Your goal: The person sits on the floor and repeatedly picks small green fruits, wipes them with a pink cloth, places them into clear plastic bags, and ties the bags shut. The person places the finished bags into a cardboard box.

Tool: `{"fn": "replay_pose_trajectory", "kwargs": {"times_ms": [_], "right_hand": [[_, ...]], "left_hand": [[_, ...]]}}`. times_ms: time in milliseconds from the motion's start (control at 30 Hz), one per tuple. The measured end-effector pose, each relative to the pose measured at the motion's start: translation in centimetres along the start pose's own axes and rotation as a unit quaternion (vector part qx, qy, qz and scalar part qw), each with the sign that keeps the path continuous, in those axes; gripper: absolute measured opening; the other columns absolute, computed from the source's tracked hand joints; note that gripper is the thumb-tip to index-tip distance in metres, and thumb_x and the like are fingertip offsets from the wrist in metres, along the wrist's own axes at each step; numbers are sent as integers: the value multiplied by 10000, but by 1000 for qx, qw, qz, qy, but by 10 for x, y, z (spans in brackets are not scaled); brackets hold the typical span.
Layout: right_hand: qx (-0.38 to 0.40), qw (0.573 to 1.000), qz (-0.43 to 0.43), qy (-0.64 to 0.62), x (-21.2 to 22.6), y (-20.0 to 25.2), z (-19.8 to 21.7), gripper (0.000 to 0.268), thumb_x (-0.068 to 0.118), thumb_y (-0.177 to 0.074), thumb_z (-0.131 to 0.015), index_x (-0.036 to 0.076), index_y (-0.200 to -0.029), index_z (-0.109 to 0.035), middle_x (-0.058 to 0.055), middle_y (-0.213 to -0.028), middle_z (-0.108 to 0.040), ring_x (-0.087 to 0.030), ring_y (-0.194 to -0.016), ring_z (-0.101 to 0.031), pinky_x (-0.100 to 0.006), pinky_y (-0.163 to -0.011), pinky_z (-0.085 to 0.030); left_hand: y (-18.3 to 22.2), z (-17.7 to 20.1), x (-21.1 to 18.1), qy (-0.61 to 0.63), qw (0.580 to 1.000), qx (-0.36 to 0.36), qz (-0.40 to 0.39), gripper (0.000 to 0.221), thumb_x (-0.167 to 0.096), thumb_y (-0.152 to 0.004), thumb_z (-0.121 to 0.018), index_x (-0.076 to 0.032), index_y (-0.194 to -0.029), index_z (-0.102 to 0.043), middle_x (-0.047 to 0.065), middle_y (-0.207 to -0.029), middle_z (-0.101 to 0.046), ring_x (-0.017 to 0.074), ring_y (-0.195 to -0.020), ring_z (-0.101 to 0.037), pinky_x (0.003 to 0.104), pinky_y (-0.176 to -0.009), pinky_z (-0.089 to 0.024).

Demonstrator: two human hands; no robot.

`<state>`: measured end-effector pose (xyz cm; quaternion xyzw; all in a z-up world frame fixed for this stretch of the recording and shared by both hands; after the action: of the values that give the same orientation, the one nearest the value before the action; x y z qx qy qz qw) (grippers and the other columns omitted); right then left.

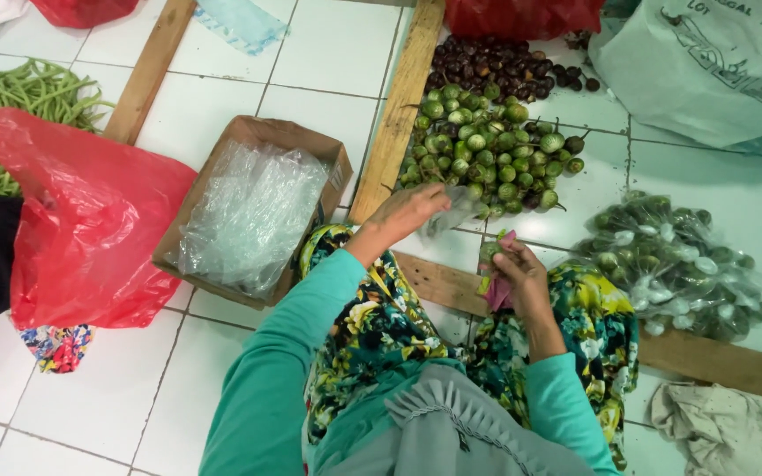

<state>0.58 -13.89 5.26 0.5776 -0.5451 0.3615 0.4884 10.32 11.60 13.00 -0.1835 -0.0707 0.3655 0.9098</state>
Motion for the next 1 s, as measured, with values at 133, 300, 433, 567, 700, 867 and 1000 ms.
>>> {"fn": "replay_pose_trajectory", "kwargs": {"times_ms": [133,300,433,567,700,867,1000], "right_hand": [[51,997,64,-9,39,-2,-16,377,113,-1001,-696,-22,-1341,-605,-224,-1086,-673,-296,-735,-742,-298,-587,-525],[91,988,91,82,79,-7,-47,353,119,-997,-699,-9,-1305,-588,-205,-1071,-695,-220,-489,-673,-246,-425,-421],[103,979,31,175,100,-1,-67,410,181,-967,-760,-34,-1282,-609,-268,-1021,-698,-210,-401,-630,-271,-349,-356],[69,853,80,512,89,-2,-72,439,463,-949,-776,151,-1246,-692,-164,-1034,-773,-397,-936,-743,-512,-825,-542],[106,822,120,547,79,-12,-81,311,256,-1020,-646,158,-1315,-668,-100,-855,-786,-353,-936,-753,-523,-904,-544],[148,819,180,524,66,-35,-73,304,158,-1048,-613,76,-1335,-667,-212,-1115,-756,-412,-977,-728,-551,-845,-554],[185,791,225,538,68,-34,-66,259,222,-1034,-658,95,-1251,-723,-172,-972,-766,-403,-968,-718,-527,-856,-564]], "left_hand": [[7,-5,-9,56,998,-14,-22,62,-159,-1023,-639,-127,-974,-619,34,-960,-576,244,-819,-710,298,-597,-543],[11,46,-45,171,983,5,-67,163,48,-1016,-592,-37,-883,-551,138,-989,-570,306,-867,-672,366,-696,-559],[34,19,-39,197,978,5,-64,62,-73,-994,-637,-106,-955,-602,113,-1061,-579,403,-1023,-681,421,-678,-572],[46,-35,-33,244,969,-5,-40,49,-70,-1015,-612,-92,-977,-592,140,-1110,-594,374,-1072,-671,389,-713,-560],[39,-88,-20,295,955,-19,-25,38,-65,-1042,-581,-73,-1005,-580,174,-1172,-614,338,-1134,-658,348,-757,-545],[35,-114,6,342,939,-29,-4,43,-67,-1042,-586,-64,-1001,-574,183,-1197,-647,318,-1191,-645,333,-822,-540],[30,-78,17,385,922,-37,31,124,-87,-969,-689,-78,-909,-581,131,-1134,-727,334,-1251,-627,382,-962,-561]]}}
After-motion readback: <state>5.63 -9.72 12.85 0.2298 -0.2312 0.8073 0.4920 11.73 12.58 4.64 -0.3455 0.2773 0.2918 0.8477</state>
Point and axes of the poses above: each hand's wrist, its own y-axis away from the middle knuckle, its own z-axis out of the back of the hand, x = y × z, the point moved 1 cm from there along -y, towards the middle knuckle
